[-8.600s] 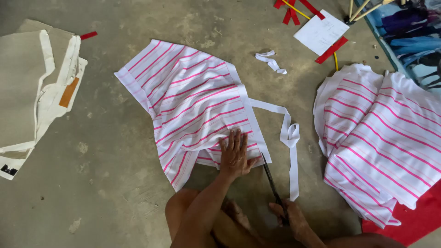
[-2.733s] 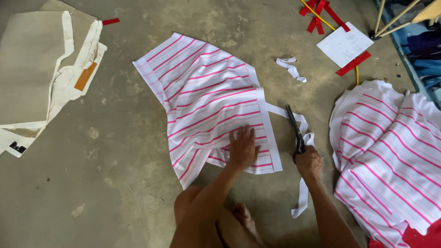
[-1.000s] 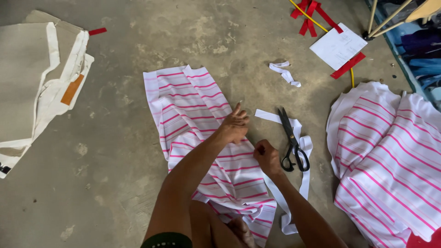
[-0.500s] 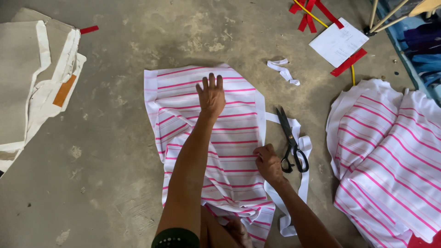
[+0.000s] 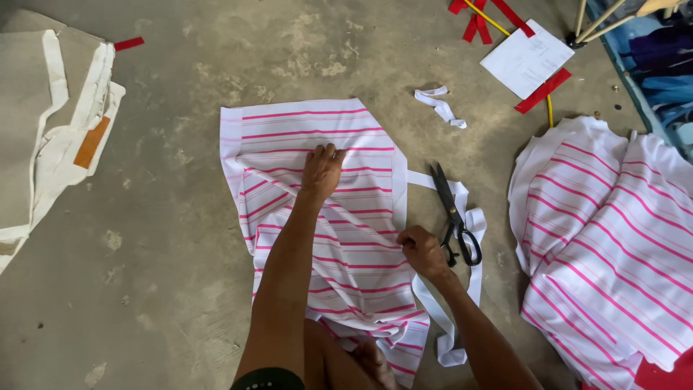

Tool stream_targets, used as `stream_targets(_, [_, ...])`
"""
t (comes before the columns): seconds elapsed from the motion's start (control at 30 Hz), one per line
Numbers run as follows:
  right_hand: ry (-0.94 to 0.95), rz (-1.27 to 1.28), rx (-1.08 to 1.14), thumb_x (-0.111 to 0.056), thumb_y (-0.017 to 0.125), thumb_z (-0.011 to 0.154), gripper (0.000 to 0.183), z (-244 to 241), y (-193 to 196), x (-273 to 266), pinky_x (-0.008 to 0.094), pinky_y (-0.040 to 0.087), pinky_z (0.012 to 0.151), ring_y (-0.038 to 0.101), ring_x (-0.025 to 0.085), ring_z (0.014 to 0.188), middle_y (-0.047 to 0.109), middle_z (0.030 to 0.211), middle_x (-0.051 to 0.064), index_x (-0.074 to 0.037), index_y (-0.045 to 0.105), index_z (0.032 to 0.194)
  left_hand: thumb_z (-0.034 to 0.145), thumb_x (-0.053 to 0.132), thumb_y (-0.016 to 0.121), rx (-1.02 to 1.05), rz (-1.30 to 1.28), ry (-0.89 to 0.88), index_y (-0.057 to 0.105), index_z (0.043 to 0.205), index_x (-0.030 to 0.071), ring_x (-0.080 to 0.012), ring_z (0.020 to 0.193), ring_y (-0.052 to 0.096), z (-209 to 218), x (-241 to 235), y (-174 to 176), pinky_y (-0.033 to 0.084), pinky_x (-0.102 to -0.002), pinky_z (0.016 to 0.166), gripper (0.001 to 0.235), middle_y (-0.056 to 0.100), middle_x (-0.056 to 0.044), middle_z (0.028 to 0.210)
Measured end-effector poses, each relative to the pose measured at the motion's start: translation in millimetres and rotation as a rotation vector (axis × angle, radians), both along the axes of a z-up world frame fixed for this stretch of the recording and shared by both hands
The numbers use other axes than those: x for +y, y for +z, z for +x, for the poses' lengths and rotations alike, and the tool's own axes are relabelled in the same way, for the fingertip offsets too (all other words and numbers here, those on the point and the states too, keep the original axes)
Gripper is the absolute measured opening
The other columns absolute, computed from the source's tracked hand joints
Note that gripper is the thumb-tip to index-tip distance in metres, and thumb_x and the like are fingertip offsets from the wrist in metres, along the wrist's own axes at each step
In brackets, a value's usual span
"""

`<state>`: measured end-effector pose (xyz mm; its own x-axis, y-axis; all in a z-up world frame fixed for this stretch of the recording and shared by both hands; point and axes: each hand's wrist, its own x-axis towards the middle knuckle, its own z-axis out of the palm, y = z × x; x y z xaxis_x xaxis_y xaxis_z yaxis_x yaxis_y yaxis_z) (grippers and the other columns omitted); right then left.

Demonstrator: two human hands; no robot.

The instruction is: Cutting a piece of striped fabric into multiple strips using scissors

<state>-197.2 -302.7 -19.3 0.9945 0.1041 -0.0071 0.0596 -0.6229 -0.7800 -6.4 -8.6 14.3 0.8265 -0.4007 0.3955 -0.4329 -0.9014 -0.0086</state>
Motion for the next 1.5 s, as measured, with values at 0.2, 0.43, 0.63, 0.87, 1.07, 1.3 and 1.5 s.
stream_targets(0.2, [-0.098,0.012,0.057,-0.007,0.068,0.075,0.022,0.7,3.5,7.9,0.04,0.06,0.076,0.075,0.028,0.083,0.074,0.084,0.005,-0.024,0.078,0.086,0.087,0.015,0.058,-0.223,0.091,0.031,0.065,0.084,0.012,-0.0246,0.073,0.063,6.5,-3.7,-30.6,0.051,-0.039,0.066,0.008,0.057,-0.005,0.077])
stream_targets(0.43, [0.032,0.016,0.217,-0.022,0.067,0.074,0.012,-2.7,34.8,10.0,0.044,0.058,0.077,0.074,0.031,0.08,0.075,0.079,0.004,-0.026,0.078,0.079,0.085,0.019,0.065,0.666,0.419,0.311,0.076,0.081,0.019,-0.0351,0.065,0.064,-5.9,-17.6,47.5,0.043,-0.054,0.051,0.012,0.072,-0.009,0.076])
stream_targets(0.63, [-0.108,0.06,0.222,-0.029,0.079,0.079,0.021,1.4,51.9,21.0,0.044,0.058,0.076,0.075,0.034,0.084,0.077,0.087,0.012,-0.018,0.077,0.097,0.097,0.013,0.057,0.587,-0.278,0.176,0.055,0.133,0.002,-0.0415,0.093,0.076,22.4,-46.5,41.2,0.062,-0.053,0.078,0.038,0.07,-0.021,0.1])
stream_targets(0.87, [-0.098,-0.098,0.243,-0.038,0.083,0.078,0.031,-2.7,59.2,21.0,0.046,0.06,0.086,0.075,0.034,0.095,0.08,0.095,0.01,-0.022,0.075,0.104,0.102,0.016,0.045,0.553,-0.45,0.44,0.05,0.127,0.004,-0.0425,0.096,0.076,48.4,-58.8,-27.4,0.062,-0.053,0.083,0.028,0.073,-0.022,0.096])
stream_targets(1.07, [-0.215,0.006,0.108,-0.032,0.093,0.072,0.039,-8.1,12.0,8.7,0.041,0.063,0.081,0.076,0.03,0.093,0.077,0.096,0.009,-0.02,0.074,0.104,0.091,0.002,0.06,0.143,-0.708,0.275,0.047,0.127,0.004,-0.0468,0.104,0.066,5.9,-58.9,29.7,0.058,-0.057,0.083,0.038,0.063,-0.025,0.115])
stream_targets(1.3, [-0.237,-0.061,0.166,-0.024,0.088,0.076,0.039,-4.7,11.5,0.9,0.038,0.063,0.083,0.075,0.027,0.097,0.074,0.101,0.007,-0.021,0.073,0.111,0.087,0.061,0.07,0.508,-0.118,0.289,0.034,0.163,0.023,-0.0476,0.157,0.01,-50.8,-54.9,62.7,0.002,-0.085,0.109,0.092,0.022,-0.02,0.171])
stream_targets(1.5, [-0.251,0.094,0.237,-0.024,0.088,0.077,0.044,-2.4,14.2,-10.2,0.041,0.062,0.084,0.075,0.029,0.097,0.075,0.107,0.009,-0.019,0.071,0.117,0.074,0.047,0.086,0.339,0.037,0.305,0.058,0.141,0.007,-0.0473,0.144,0.039,-40.7,-72.5,39.4,0.028,-0.074,0.111,0.083,0.048,-0.029,0.147])
